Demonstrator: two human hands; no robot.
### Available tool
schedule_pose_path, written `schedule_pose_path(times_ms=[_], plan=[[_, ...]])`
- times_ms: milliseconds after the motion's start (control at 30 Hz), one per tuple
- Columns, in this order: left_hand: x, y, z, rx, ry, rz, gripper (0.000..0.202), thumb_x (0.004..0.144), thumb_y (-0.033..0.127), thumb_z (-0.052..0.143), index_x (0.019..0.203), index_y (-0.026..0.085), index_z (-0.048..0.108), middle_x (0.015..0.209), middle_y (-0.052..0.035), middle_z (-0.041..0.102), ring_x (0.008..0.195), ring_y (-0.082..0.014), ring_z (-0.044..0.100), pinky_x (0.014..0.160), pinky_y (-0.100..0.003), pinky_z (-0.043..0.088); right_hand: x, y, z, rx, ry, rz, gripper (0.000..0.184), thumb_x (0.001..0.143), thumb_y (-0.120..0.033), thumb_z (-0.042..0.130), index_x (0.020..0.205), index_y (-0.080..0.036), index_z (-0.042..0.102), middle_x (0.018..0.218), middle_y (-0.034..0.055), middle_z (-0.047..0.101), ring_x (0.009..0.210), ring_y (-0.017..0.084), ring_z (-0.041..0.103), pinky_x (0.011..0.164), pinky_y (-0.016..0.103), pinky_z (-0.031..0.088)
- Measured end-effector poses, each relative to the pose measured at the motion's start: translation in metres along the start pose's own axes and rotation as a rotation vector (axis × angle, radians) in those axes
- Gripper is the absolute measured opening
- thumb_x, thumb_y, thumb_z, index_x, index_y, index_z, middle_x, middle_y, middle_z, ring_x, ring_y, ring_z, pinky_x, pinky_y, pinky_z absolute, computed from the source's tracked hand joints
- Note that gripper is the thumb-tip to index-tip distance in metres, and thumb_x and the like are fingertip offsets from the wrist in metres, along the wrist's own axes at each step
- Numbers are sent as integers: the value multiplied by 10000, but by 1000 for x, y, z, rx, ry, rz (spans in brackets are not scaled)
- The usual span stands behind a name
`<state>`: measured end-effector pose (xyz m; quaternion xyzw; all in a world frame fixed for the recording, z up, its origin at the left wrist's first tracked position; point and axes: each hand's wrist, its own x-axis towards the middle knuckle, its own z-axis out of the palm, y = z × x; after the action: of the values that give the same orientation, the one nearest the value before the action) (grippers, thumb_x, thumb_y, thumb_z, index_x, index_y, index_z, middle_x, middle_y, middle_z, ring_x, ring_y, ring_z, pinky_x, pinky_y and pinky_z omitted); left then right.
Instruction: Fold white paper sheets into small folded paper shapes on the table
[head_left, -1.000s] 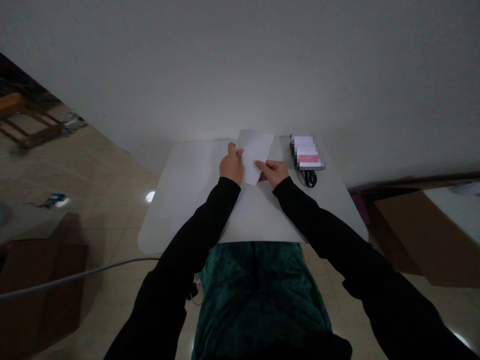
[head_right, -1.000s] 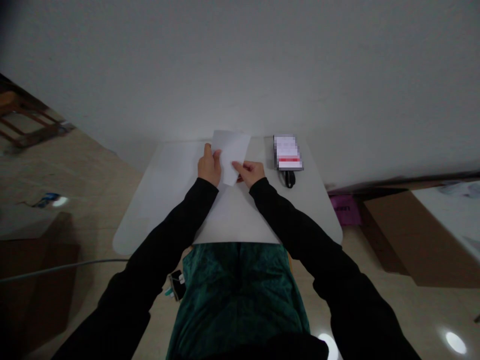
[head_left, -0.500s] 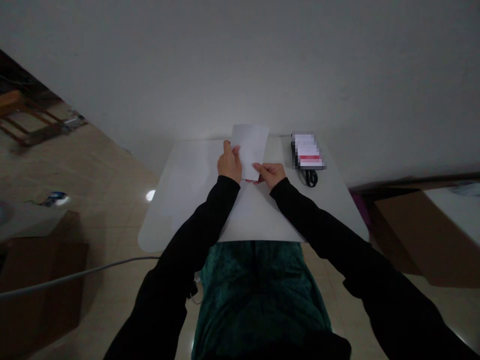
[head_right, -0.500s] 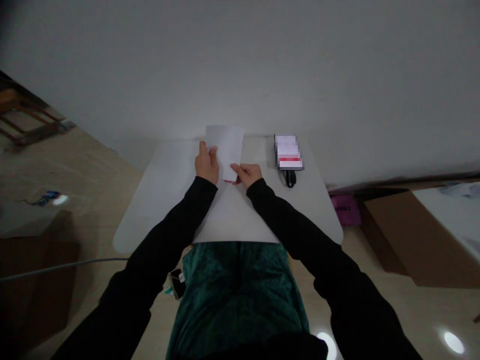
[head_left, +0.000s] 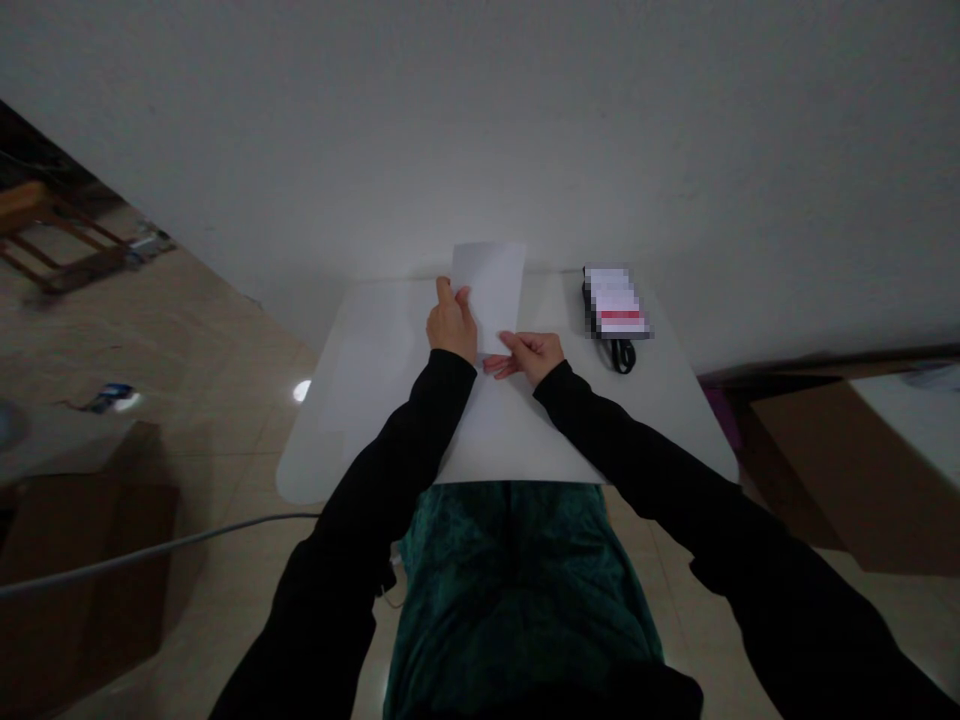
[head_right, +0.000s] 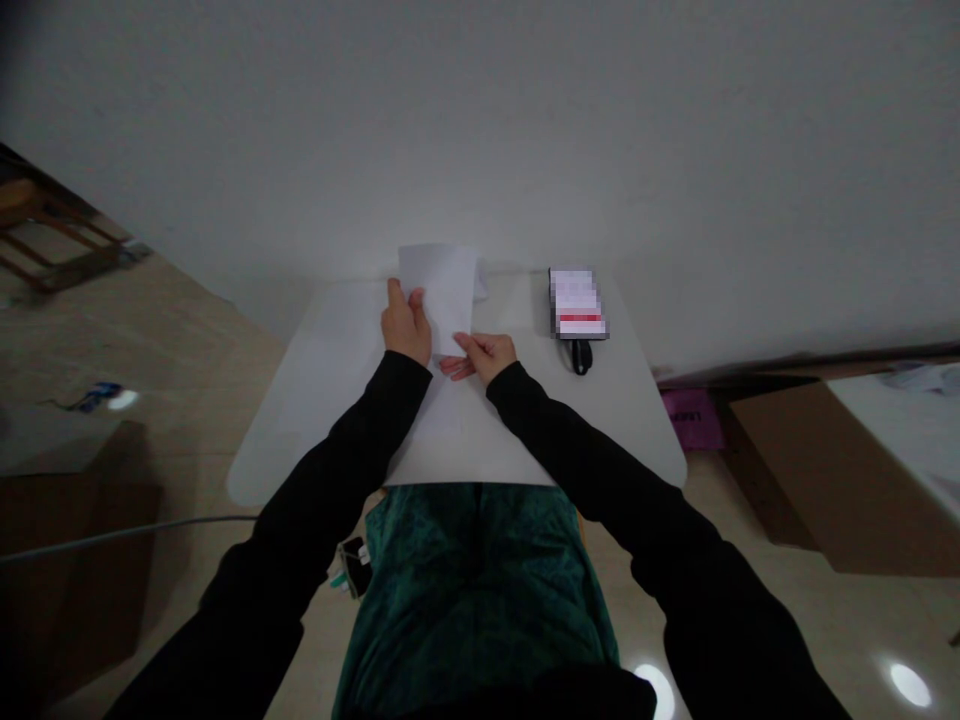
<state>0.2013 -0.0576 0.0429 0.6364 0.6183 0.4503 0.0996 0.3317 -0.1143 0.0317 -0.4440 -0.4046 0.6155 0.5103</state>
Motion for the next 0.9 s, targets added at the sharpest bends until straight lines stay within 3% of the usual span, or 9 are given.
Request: schedule_pose_path(times_ms=[100,200,300,400,533,733,800,900], plan=[[1,-4,2,-8,31,14,489,996,537,273,1233,154,464,1007,-151,695,1032,-269,676,895,-356,492,-2,2,-1,-115,-68,-32,579,651,-731,688,590,-159,621,543,77,694,463,161,658,401,230,499],[2,-7,4,-20,60,26,536,986,572,253,1229,145,466,1033,-165,689,1070,-267,667,915,-350,489,-4,3,-3,-241,-118,-74,657,681,-804,581,533,-164,607,386,28,576,320,112,524,320,211,355],[3,-8,4,-57,87,32,584,971,610,235,1224,139,469,1065,-176,682,1109,-270,652,942,-354,482,-4,2,-6,-348,-90,-138,671,711,-814,529,459,-192,530,269,-39,409,237,71,370,304,209,269],[5,-10,5,-132,96,36,619,951,649,253,1215,136,477,1077,-183,677,1126,-281,642,960,-362,472,-3,-1,-11,-457,-62,-168,702,720,-836,482,415,-203,480,247,-57,325,226,60,309,299,219,208],[5,-13,8,-215,40,78,632,926,681,315,1210,145,490,1036,-166,684,1094,-287,644,951,-367,465,-1,-7,-19,-582,-133,-139,749,705,-883,426,400,-201,491,260,-37,344,246,75,338,320,235,247],[3,-5,8,-325,-59,147,630,891,694,417,1132,130,560,919,-135,682,938,-260,666,851,-354,493,8,-13,-27,-640,63,-310,773,668,-925,376,367,-215,432,319,-13,394,343,80,382,395,245,290],[6,-3,4,-415,-87,169,618,870,693,462,1084,130,596,946,-130,689,910,-233,662,819,-330,502,10,-15,-30,-646,62,-319,768,666,-921,389,358,-218,409,326,-12,394,361,81,388,407,246,296],[13,-4,-3,-568,-231,116,580,808,680,567,954,126,655,893,-103,703,784,-183,650,682,-279,501,12,-22,-35,-621,18,-269,750,672,-896,445,354,-219,390,317,-20,378,336,70,357,378,243,263]])
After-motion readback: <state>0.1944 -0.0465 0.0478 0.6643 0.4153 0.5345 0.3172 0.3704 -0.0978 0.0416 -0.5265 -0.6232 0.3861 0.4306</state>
